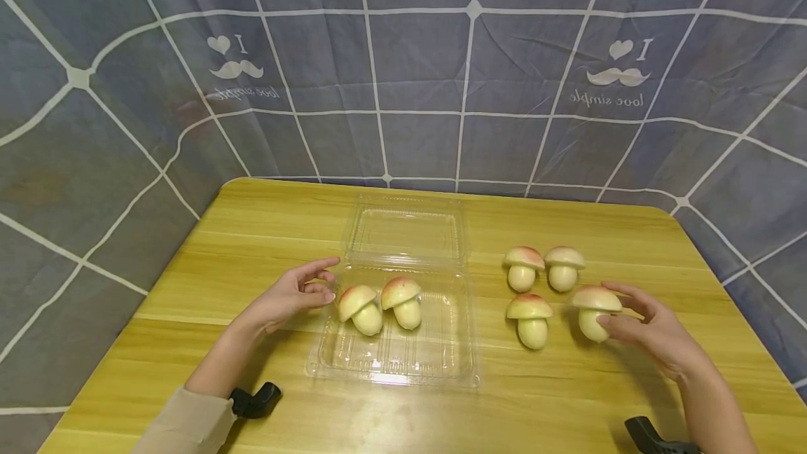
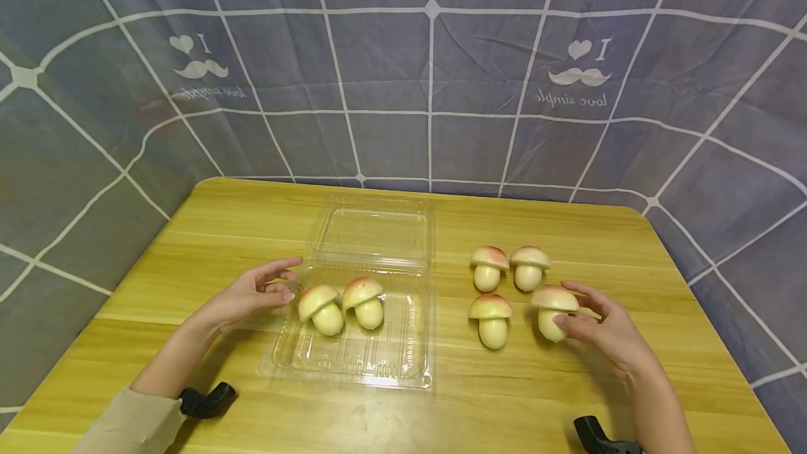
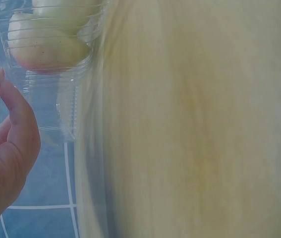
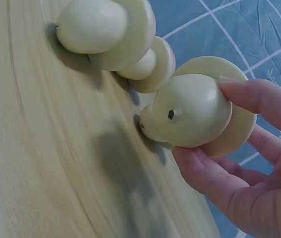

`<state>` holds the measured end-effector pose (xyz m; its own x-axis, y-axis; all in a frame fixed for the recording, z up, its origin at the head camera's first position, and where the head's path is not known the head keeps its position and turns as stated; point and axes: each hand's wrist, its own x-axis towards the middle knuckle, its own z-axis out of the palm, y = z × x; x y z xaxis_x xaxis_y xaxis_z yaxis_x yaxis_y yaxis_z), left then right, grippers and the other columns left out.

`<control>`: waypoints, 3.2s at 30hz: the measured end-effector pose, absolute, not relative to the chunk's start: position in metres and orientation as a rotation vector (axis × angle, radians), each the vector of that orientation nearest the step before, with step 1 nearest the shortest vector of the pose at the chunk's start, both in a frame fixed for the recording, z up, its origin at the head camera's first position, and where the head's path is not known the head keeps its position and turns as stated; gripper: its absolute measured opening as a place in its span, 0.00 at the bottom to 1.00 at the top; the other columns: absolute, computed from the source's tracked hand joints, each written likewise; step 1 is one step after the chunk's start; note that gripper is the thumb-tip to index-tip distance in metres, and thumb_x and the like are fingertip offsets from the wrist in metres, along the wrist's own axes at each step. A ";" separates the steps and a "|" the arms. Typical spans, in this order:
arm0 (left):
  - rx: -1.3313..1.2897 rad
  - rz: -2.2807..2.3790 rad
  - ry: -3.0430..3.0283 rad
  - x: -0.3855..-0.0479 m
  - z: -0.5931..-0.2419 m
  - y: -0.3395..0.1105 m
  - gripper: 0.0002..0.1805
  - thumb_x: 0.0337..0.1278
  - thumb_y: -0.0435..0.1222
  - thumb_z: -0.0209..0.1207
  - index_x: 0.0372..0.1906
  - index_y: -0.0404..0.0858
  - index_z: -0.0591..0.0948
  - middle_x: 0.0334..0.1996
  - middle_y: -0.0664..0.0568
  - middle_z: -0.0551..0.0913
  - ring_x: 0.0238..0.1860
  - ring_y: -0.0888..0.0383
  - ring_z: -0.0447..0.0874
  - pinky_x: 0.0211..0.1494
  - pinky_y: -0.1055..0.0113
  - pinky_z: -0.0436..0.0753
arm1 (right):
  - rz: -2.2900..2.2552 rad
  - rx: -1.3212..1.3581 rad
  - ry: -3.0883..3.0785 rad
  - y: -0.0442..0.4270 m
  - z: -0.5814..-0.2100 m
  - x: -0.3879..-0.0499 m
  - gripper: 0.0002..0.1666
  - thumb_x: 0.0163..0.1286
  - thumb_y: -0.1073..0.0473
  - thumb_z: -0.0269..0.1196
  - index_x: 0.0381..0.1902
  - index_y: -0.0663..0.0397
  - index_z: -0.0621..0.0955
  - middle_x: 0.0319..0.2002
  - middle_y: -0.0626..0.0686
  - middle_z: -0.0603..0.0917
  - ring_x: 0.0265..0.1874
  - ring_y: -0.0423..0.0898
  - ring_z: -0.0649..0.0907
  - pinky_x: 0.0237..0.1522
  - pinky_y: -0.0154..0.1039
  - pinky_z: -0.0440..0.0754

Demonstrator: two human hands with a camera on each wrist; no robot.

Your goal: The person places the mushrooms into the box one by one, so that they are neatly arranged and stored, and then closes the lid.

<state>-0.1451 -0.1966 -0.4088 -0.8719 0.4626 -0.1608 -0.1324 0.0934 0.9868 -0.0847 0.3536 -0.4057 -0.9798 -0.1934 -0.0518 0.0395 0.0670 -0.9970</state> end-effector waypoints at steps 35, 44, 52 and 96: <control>0.320 1.830 1.943 -0.145 -0.408 -0.196 0.40 0.55 0.27 0.60 0.70 0.28 0.54 0.50 0.41 0.65 0.42 0.60 0.75 0.45 0.72 0.79 | -2.027 -0.330 2.079 0.327 -0.382 -0.095 0.32 0.64 0.77 0.53 0.60 0.42 0.72 0.48 0.46 0.75 0.38 0.42 0.83 0.37 0.36 0.82; 0.309 1.829 1.951 -0.145 -0.407 -0.197 0.39 0.54 0.26 0.60 0.70 0.28 0.54 0.50 0.40 0.65 0.42 0.60 0.75 0.45 0.73 0.79 | -1.984 -0.382 2.111 0.310 -0.373 -0.102 0.32 0.64 0.77 0.54 0.62 0.47 0.70 0.51 0.47 0.72 0.40 0.43 0.83 0.38 0.36 0.81; 0.297 1.820 1.964 -0.145 -0.405 -0.196 0.39 0.55 0.26 0.60 0.70 0.29 0.55 0.50 0.41 0.65 0.42 0.60 0.75 0.44 0.73 0.79 | -1.971 -0.452 2.099 0.294 -0.369 -0.111 0.32 0.64 0.77 0.54 0.64 0.51 0.69 0.55 0.45 0.71 0.41 0.43 0.82 0.35 0.36 0.82; 0.301 1.804 1.962 -0.146 -0.407 -0.197 0.40 0.54 0.27 0.61 0.70 0.28 0.54 0.50 0.41 0.65 0.40 0.60 0.74 0.43 0.72 0.78 | -1.873 -0.455 2.050 0.198 -0.371 -0.137 0.34 0.55 0.71 0.66 0.60 0.67 0.68 0.51 0.55 0.73 0.36 0.44 0.82 0.34 0.36 0.82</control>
